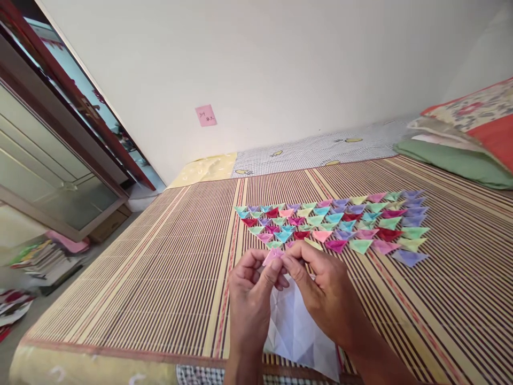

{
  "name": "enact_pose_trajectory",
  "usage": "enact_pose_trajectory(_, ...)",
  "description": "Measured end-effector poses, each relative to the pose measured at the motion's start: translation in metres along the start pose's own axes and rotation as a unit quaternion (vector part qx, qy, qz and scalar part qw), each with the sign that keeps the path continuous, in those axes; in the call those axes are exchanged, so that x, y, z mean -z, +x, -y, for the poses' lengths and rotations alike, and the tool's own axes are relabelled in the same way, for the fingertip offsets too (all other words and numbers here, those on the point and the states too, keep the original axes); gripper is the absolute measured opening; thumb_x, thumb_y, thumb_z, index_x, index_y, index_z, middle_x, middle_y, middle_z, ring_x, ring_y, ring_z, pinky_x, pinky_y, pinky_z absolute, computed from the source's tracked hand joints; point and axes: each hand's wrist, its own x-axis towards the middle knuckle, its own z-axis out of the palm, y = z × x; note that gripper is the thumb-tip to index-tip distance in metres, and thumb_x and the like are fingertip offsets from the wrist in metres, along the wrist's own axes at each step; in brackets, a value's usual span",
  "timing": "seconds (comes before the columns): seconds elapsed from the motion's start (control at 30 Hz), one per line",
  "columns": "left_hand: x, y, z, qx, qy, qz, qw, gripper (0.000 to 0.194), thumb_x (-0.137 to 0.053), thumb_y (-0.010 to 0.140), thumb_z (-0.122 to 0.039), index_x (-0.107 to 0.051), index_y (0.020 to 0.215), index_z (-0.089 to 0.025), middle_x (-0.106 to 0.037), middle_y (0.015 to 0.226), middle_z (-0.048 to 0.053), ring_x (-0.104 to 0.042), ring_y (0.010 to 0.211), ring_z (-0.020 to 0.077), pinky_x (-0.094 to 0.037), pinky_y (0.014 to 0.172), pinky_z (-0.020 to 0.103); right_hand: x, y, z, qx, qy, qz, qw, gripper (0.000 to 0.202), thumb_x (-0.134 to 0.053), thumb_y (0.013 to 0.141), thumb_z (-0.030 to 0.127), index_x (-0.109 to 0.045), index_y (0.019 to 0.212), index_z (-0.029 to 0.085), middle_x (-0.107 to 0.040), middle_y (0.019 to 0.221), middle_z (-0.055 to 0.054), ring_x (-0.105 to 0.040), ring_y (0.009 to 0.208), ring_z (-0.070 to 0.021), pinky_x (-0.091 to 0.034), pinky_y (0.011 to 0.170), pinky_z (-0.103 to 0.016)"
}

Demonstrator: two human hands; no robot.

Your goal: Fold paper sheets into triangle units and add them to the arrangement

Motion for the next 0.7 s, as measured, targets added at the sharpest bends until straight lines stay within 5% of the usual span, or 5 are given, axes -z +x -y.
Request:
enact_pose_trajectory(0.3, 0.008, 0.003, 0.004, -0.022, 0.046, -0.003, 0.999, 0.026, -0.077, 0.092, -0.034, -0.068, 0.074, -0.017, -0.064, 0.066, -0.002, -0.055, 0.055, 0.0086, -0.046, 0.055, 0.019, -0.005, 0.000, -0.013, -0.010, -0.014, 0.015, 1.000, 0.029, -0.050, 0.104, 0.023, -0.054, 0.075, 0.022, -0.057, 0.065, 0.003, -0.054, 0.058, -0.0131, -0.041, 0.056, -0.027)
enact_pose_trajectory(0.5, 0.016, 0.008, -0.001, -0.044, 0.052, 0.008, 0.998, 0.014, -0.072, 0.095, -0.034, -0.074, 0.099, -0.020, -0.069, 0.073, -0.001, -0.060, 0.062, 0.0102, -0.048, 0.060, 0.020, 0.008, 0.004, -0.016, -0.014, 0.014, 0.079, 0.997, 0.026, -0.057, 0.106, 0.029, -0.062, 0.082, 0.021, -0.061, 0.073, 0.003, -0.057, 0.068, -0.0135, -0.044, 0.064, -0.027)
enact_pose_trajectory(0.7, 0.017, 0.007, -0.011, -0.026, 0.043, 0.036, 0.998, 0.006, -0.078, 0.089, -0.024, -0.076, 0.086, -0.019, -0.070, 0.078, 0.000, -0.063, 0.064, 0.0102, -0.053, 0.063, 0.021, 0.012, 0.001, -0.015, -0.028, 0.027, 0.121, 0.992, 0.015, -0.057, 0.106, 0.029, -0.069, 0.099, 0.022, -0.070, 0.090, 0.000, -0.065, 0.084, -0.0164, -0.050, 0.074, -0.030)
